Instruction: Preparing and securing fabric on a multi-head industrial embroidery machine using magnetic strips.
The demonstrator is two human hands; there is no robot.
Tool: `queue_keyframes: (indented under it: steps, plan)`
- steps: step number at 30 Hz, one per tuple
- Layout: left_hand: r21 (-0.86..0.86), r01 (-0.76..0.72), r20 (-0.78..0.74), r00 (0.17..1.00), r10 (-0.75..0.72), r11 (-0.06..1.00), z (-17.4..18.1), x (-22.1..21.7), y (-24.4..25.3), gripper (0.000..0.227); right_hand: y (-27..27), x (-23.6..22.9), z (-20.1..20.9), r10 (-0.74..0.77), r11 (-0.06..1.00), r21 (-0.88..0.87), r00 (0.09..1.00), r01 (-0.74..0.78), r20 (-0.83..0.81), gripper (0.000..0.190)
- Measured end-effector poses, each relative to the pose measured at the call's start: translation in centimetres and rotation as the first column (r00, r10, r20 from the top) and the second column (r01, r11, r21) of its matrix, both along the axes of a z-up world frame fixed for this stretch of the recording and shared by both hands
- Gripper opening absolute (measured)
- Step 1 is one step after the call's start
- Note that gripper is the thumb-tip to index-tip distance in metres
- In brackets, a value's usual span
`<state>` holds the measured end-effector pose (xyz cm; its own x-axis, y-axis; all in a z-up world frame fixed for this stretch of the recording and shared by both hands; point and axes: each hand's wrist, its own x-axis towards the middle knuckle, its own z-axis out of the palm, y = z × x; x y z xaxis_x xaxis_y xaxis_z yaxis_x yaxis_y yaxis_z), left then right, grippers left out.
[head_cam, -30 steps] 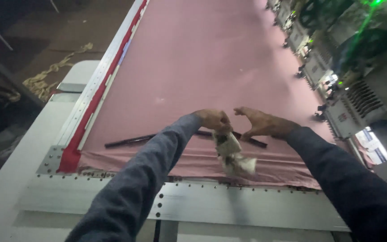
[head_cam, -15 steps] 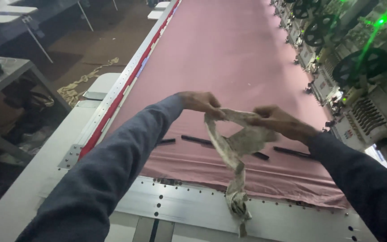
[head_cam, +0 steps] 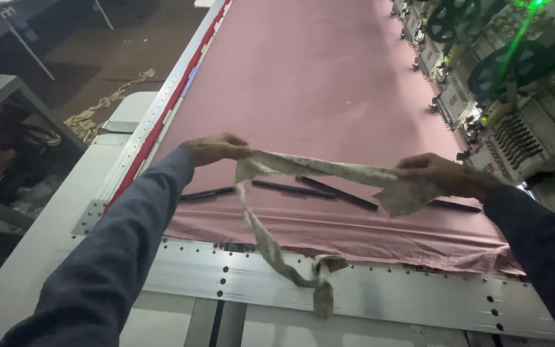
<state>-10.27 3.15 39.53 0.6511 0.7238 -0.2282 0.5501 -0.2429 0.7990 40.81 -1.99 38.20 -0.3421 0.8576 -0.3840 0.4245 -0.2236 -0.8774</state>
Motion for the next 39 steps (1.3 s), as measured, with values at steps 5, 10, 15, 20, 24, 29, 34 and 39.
queue_keyframes:
  steps: [5,10,15,20,24,29,34,39]
  plan:
    - [0.032,-0.135,0.106,0.986,0.131,0.99,1.3,-0.4,-0.2,0.046,-2.4,-2.1,3.2,0.17,0.983,-0.094,0.967,-0.155,0.189,0.061]
    - [0.366,-0.043,-0.127,0.987,0.095,0.93,-3.5,-2.9,4.6,0.016,-0.8,-0.3,2.2,0.142,0.989,0.01,0.981,-0.145,0.129,0.046]
    - [0.247,0.258,-0.506,0.857,-0.103,0.934,-6.4,-0.8,3.1,0.034,-0.5,-1.9,2.9,0.053,0.987,0.144,0.99,-0.072,0.134,0.046]
    - [0.123,0.246,-0.315,0.928,-0.197,0.962,-5.9,8.2,1.5,0.08,-0.9,-6.5,3.0,0.123,0.969,0.22,0.991,-0.11,-0.047,0.05]
    - [0.031,0.147,0.112,0.982,-0.149,0.989,-0.8,16.1,-1.8,0.074,0.3,-8.8,2.0,0.209,0.939,0.302,0.971,-0.165,-0.119,0.049]
    - [0.039,0.007,0.283,0.959,-0.018,0.999,-5.7,19.7,1.7,0.046,1.6,-9.0,0.9,0.21,0.906,0.42,0.922,-0.058,-0.325,0.054]
    - [0.169,-0.213,0.418,0.9,0.126,0.962,-7.4,19.6,4.0,0.025,1.0,-11.1,0.7,-0.205,0.971,0.012,0.854,0.24,-0.478,0.04]
    - [0.351,-0.314,0.319,0.926,0.202,0.882,-7.1,19.2,3.7,0.022,0.1,-12.1,1.3,-0.173,0.983,-0.001,0.923,0.184,-0.343,0.034]
